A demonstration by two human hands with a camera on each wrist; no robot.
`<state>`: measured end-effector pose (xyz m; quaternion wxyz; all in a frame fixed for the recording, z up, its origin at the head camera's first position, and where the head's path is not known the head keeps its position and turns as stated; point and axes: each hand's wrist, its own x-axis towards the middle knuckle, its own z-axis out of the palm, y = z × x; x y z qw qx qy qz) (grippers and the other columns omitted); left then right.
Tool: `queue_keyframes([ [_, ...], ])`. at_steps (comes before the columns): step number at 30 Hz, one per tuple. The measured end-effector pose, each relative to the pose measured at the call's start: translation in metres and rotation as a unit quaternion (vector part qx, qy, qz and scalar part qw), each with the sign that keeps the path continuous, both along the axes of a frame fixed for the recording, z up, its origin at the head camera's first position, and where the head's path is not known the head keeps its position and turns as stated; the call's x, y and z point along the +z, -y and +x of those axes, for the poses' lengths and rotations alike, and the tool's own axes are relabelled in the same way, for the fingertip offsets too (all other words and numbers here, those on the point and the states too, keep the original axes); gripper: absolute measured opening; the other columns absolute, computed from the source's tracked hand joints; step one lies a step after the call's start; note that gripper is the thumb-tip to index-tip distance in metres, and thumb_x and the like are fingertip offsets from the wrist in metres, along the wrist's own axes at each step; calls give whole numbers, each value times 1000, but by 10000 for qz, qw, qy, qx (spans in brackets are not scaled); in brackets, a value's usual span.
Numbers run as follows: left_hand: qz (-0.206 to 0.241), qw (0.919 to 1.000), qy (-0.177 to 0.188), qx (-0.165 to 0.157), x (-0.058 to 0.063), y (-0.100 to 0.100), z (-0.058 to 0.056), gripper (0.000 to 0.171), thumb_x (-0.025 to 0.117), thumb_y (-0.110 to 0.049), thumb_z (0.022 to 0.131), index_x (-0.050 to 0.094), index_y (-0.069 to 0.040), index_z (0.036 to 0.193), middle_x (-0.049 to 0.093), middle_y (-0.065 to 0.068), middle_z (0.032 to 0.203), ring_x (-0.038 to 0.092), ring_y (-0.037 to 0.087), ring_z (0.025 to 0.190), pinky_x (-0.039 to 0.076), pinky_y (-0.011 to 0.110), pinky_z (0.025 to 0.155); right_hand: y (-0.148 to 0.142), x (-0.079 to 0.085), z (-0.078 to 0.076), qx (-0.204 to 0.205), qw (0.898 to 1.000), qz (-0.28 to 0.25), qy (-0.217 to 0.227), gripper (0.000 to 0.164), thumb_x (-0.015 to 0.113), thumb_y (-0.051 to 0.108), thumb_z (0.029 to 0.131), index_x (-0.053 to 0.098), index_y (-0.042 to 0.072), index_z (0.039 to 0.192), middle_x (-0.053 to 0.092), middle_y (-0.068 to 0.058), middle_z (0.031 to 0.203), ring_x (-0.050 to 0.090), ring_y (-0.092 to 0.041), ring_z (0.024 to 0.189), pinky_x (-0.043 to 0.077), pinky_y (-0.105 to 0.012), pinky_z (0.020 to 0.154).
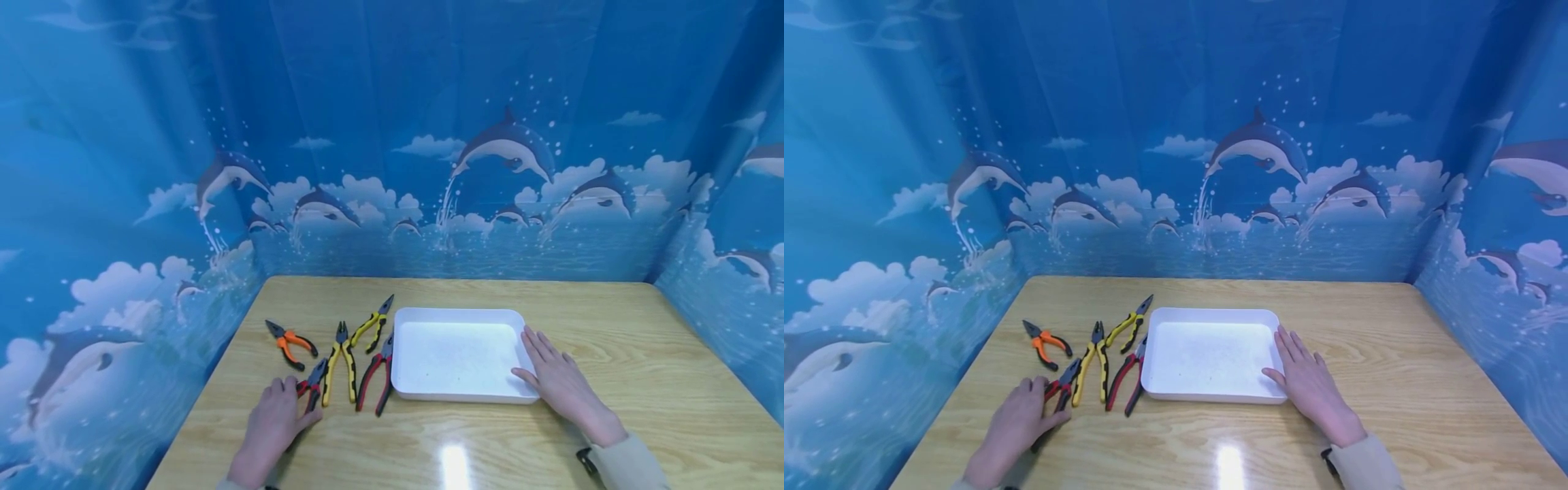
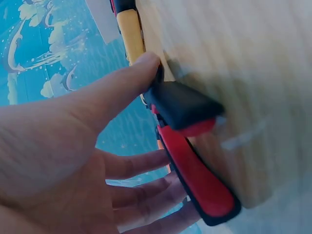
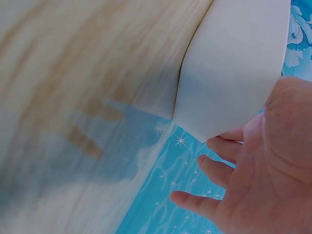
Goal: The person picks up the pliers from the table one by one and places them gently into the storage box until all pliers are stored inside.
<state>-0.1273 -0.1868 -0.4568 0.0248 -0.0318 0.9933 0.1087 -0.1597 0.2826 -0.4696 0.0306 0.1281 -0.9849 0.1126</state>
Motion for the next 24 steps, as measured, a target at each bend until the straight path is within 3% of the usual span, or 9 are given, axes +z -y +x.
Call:
queue_keyframes([
  [7, -105, 9997, 183, 136, -3, 4, 0, 69, 85, -54, 74, 54, 3, 96, 47, 14, 86, 47, 25, 73, 45, 36, 52, -1, 1, -1, -10, 10000, 0, -11, 78, 54, 46, 103, 31, -8, 154, 26, -26, 161, 26, -49, 146, 29, -74, 106],
  [15, -140, 9990, 367, 211, -2, 3, -4, 58, 80, -45, 81, 51, 5, 94, 48, 16, 86, 48, 28, 76, 47, 38, 54, 1, 2, 1, -18, 10000, -60, -3, 77, 55, 45, 103, 31, -8, 154, 25, -26, 162, 26, -48, 147, 29, -74, 107],
  [20, -57, 9998, -26, 207, -2, 6, -3, 53, 73, -43, 84, 49, 5, 89, 46, 15, 83, 45, 27, 75, 44, 36, 51, 1, 2, 2, -28, 9999, -84, 51, 77, 55, 45, 103, 30, -7, 154, 25, -26, 162, 25, -48, 147, 28, -74, 107],
  [24, 9, 9967, -799, 107, -1, 5, -3, 50, 73, -40, 85, 49, 4, 88, 46, 15, 82, 44, 27, 74, 43, 35, 52, 1, 1, 2, -45, 10000, -59, 49, 78, 54, 46, 103, 30, -7, 154, 25, -25, 162, 25, -48, 147, 28, -74, 107],
])
